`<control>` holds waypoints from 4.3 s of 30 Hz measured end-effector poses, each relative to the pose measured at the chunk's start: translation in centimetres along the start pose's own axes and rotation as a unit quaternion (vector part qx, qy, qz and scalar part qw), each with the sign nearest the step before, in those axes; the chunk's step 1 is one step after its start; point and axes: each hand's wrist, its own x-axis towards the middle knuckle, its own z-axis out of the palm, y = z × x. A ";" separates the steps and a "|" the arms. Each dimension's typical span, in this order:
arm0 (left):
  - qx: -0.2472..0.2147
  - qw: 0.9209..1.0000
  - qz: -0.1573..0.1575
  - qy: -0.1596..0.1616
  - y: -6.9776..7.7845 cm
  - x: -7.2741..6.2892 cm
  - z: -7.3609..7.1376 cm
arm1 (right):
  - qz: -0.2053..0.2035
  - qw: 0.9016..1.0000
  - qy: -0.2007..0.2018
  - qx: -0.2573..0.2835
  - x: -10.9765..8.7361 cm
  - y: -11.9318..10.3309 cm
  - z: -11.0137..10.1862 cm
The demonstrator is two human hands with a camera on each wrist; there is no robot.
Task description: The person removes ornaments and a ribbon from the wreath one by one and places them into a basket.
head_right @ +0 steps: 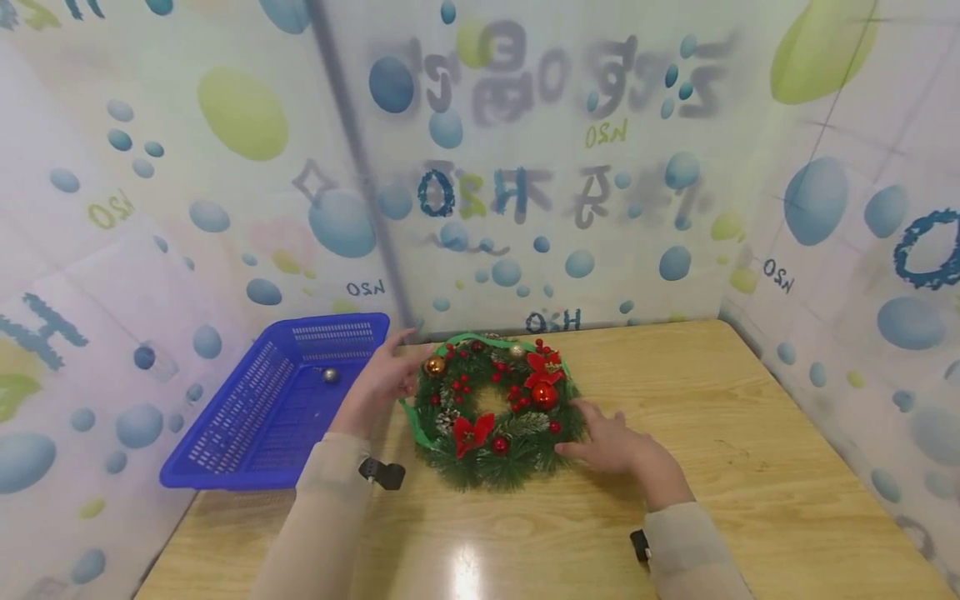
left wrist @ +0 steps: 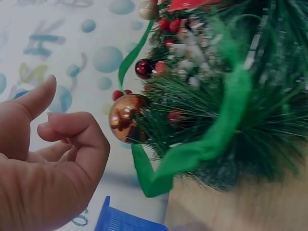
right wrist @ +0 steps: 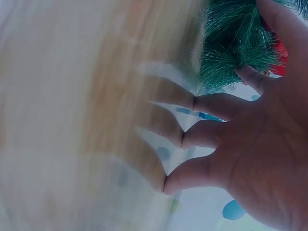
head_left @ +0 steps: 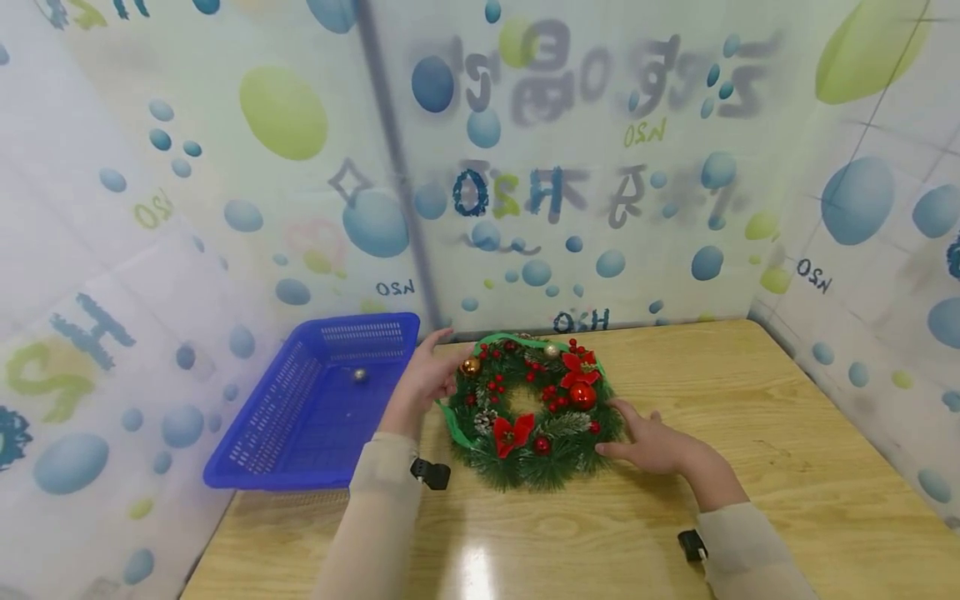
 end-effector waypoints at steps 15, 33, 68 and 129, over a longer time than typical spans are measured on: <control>-0.017 1.000 -0.010 0.024 -3.7 -0.1 1.1 | 0.006 1.000 -0.002 -0.004 0.1 -0.1 -0.1; -0.005 1.000 -0.008 0.023 -5.4 0.4 1.5 | 0.007 1.000 -0.007 0.009 0.1 0.1 0.1; -0.088 0.990 0.054 0.092 -4.4 -0.5 2.4 | 0.013 1.000 -0.005 0.004 0.1 0.1 0.1; 0.054 0.980 0.101 0.165 6.3 -1.9 -12.1 | 0.005 1.000 -0.006 0.023 0.3 0.4 0.2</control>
